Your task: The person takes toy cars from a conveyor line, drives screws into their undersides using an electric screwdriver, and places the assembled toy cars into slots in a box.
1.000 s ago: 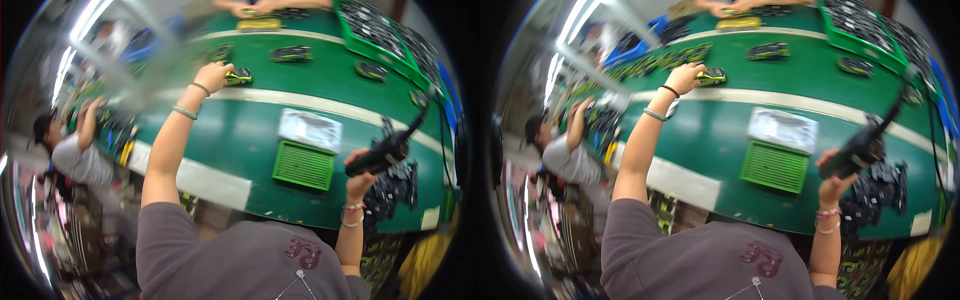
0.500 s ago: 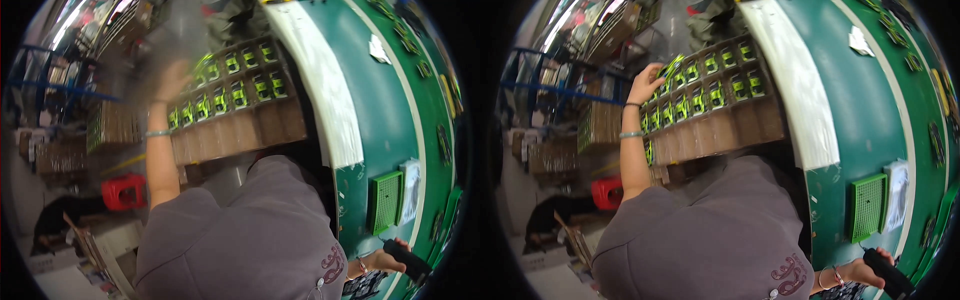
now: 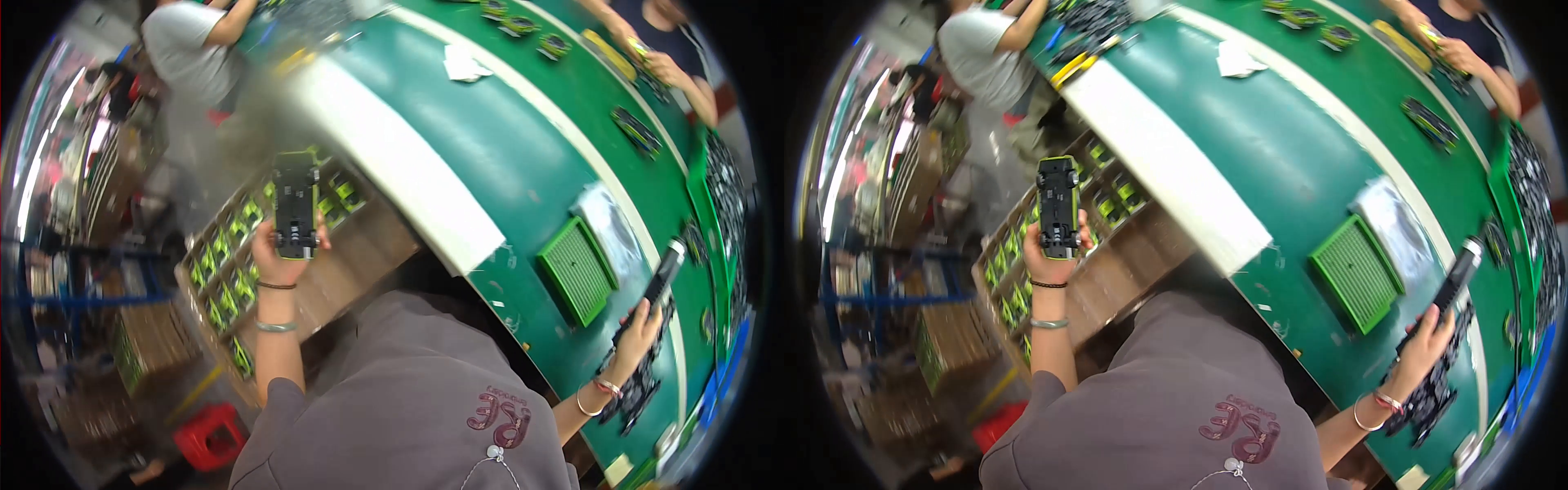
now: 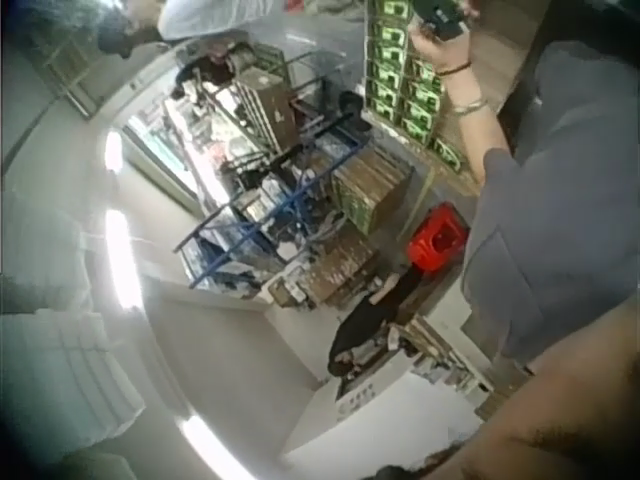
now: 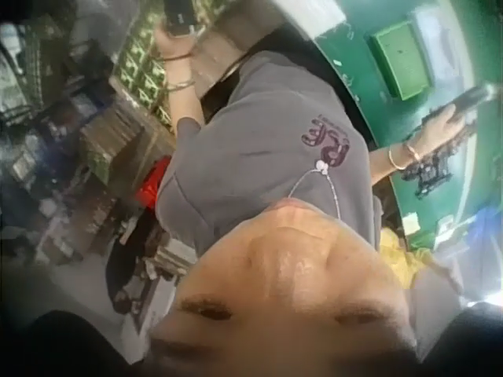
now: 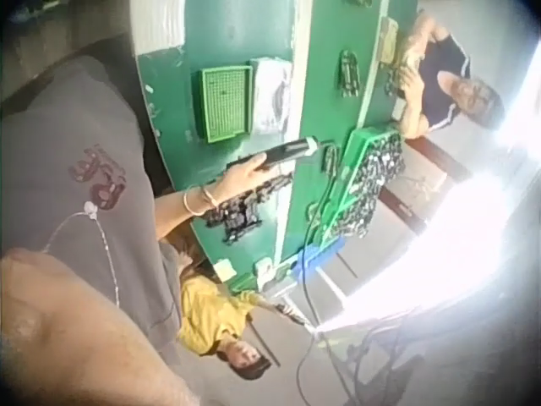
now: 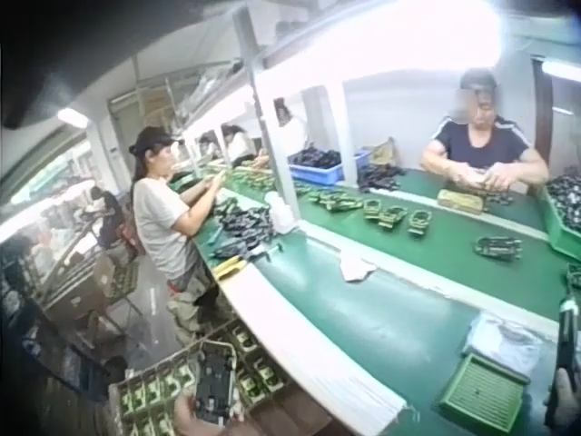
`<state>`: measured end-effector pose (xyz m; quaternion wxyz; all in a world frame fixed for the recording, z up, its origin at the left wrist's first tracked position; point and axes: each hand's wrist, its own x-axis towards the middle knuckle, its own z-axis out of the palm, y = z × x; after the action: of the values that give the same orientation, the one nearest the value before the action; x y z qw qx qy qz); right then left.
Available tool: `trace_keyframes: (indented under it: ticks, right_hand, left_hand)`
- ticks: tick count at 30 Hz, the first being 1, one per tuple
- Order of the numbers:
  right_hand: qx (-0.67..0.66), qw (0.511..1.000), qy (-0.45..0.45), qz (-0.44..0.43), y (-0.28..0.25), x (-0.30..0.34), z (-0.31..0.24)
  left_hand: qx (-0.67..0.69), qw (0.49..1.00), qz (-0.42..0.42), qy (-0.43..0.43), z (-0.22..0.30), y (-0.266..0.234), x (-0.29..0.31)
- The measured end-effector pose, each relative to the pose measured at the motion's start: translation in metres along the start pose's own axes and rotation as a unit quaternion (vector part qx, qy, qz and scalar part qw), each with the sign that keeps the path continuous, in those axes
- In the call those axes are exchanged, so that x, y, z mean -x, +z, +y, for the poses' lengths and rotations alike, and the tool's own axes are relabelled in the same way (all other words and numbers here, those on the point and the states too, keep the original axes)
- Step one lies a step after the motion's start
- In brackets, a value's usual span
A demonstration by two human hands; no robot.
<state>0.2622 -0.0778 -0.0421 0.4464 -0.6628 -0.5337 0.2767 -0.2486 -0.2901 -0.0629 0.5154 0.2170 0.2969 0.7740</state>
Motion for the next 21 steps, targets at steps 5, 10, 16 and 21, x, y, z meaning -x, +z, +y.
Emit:
trace_keyframes:
  ticks: [5, 10, 16, 21]
  right_hand:
    - [0.364, 0.922, -0.079, 0.109, -0.005, 0.035, 0.021]
    - [0.439, 0.895, -0.004, 0.076, 0.001, 0.053, -0.023]
    - [-0.074, 0.988, -0.128, 0.047, 0.045, 0.054, -0.114]
    - [-0.4, 0.897, -0.075, -0.173, 0.125, 0.061, -0.143]
  left_hand:
    - [0.081, 0.976, -0.116, -0.164, -0.051, 0.11, -0.098]
    - [-0.071, 0.949, -0.161, -0.26, -0.088, 0.165, -0.148]
    - [-0.18, 0.925, -0.253, -0.22, -0.117, 0.217, -0.14]
    - [-0.189, 0.931, -0.238, -0.2, -0.141, 0.241, -0.114]
